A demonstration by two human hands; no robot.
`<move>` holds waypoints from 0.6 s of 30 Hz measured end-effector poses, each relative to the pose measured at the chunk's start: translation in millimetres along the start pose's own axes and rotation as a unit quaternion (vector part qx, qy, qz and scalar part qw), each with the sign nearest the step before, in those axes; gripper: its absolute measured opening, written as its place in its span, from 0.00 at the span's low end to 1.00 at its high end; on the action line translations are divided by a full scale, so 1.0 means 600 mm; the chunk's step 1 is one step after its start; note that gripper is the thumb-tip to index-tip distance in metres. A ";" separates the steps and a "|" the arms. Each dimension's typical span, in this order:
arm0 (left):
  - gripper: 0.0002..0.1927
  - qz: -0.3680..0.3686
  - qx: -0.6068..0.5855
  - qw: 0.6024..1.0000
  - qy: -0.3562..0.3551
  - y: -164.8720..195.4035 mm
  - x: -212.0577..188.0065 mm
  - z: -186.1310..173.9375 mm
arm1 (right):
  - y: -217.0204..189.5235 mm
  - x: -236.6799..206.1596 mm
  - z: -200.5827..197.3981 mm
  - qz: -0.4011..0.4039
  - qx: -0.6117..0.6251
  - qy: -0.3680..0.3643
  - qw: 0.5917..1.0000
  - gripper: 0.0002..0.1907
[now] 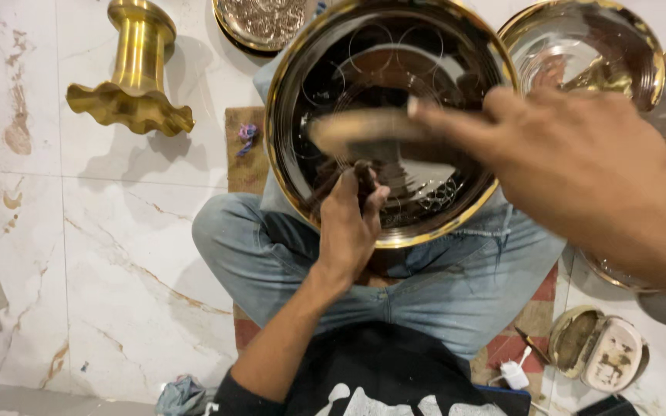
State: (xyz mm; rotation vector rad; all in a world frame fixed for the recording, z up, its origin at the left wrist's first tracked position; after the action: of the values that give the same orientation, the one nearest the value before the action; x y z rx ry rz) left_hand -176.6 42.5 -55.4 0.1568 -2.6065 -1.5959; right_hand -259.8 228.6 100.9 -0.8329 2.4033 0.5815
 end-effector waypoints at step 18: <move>0.24 0.246 0.008 0.876 -0.414 -0.029 0.116 0.018 | -0.089 -0.066 0.342 0.226 0.442 0.439 0.749 0.41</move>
State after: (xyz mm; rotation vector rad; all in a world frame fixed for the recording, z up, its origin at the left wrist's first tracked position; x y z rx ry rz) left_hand -246.2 34.9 -74.9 -1.3617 -2.7945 -1.6543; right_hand -129.2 319.0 -45.1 -0.0274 3.1884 -1.0372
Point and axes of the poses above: each hand's wrist, its own x-axis towards the middle knuckle, its own z-axis out of the palm, y = z × x, the point moved 1 cm from there along x, towards the middle knuckle, and after that the axes turned 6 degrees about -z, right-handed, at the moved point
